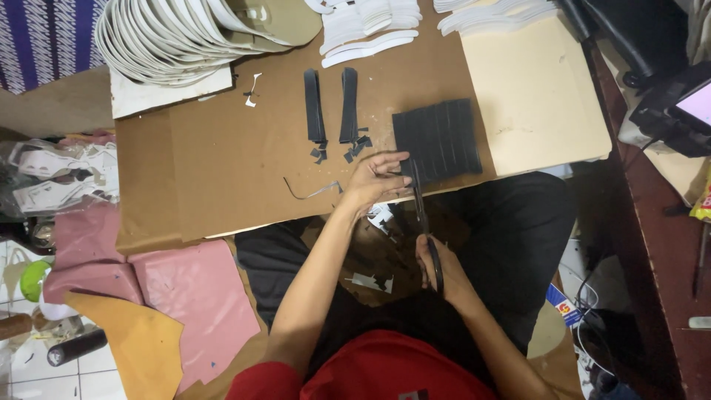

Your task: Cutting thin strips from a piece of black material using scissors on a workshop floor.

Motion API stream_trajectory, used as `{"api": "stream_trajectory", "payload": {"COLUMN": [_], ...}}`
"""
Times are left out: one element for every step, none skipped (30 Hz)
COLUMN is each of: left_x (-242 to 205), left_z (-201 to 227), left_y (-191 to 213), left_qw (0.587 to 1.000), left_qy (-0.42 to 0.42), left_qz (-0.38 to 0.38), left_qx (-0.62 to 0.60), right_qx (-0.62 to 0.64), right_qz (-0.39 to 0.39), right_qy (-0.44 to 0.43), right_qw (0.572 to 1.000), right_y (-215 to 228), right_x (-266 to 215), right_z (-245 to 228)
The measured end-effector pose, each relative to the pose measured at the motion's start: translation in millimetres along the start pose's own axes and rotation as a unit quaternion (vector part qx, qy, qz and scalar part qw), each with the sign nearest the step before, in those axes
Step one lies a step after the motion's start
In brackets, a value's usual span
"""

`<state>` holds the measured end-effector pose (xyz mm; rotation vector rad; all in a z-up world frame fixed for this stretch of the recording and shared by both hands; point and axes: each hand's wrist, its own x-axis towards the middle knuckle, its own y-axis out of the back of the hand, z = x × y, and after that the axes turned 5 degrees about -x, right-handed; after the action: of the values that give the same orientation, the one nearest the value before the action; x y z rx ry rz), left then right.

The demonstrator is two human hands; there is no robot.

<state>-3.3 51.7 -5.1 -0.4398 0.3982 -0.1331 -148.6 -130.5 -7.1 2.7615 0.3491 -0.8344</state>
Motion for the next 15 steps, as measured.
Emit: {"api": "stream_trajectory", "payload": {"left_x": [-1, -2, -3, -3, -3, -3, -3, -3, -3, -3, -3, -3, -3, -3, -2], "left_z": [0, 0, 0, 1, 2, 3, 2, 2, 2, 3, 3, 3, 2, 1, 0], "left_y": [0, -1, -1, -1, -2, -2, -2, -2, -2, -2, -2, -2, -2, -1, -1], "left_qw": [1.000, 1.000, 1.000, 1.000, 1.000, 1.000, 1.000, 1.000, 1.000, 1.000, 1.000, 1.000, 1.000, 1.000, 1.000], "left_qy": [0.000, 0.000, 0.000, 0.000, 0.002, 0.004, 0.004, 0.005, 0.005, 0.006, 0.006, 0.006, 0.006, 0.006, 0.007], "left_qz": [0.001, 0.005, 0.009, 0.009, 0.006, 0.002, 0.002, 0.002, 0.002, 0.002, 0.001, -0.001, 0.000, 0.001, 0.002], "left_qx": [0.000, -0.004, -0.007, -0.007, 0.001, 0.009, 0.008, 0.004, 0.001, 0.001, 0.006, 0.010, 0.010, 0.010, 0.010], "right_qx": [0.000, 0.000, 0.000, 0.001, 0.000, -0.001, -0.001, 0.005, 0.011, 0.011, 0.007, 0.003, 0.003, -0.007, -0.016], "right_qz": [0.000, -0.003, -0.006, -0.006, -0.003, -0.001, -0.001, 0.004, 0.010, 0.010, 0.010, 0.011, 0.010, 0.013, 0.017], "right_qy": [0.000, -0.001, -0.001, -0.001, -0.010, -0.019, -0.020, -0.024, -0.028, -0.028, -0.032, -0.035, -0.035, -0.037, -0.039], "right_qw": [1.000, 1.000, 1.000, 1.000, 1.000, 1.000, 1.000, 1.000, 1.000, 0.999, 0.999, 0.999, 0.999, 0.999, 0.999], "right_y": [0, 0, 0, 0, 0, 1, 0, -1, -1, -1, -1, -1, 0, 0, 0], "right_x": [0, 0, -1, -2, -2, -2, -3, -3, -3, -3, -4, -4, -6, -7, -8], "right_z": [1, 2, 3, 1, -2, -4, -4, -3, -4, -6, -8, -10, -11, -13, -14]}}
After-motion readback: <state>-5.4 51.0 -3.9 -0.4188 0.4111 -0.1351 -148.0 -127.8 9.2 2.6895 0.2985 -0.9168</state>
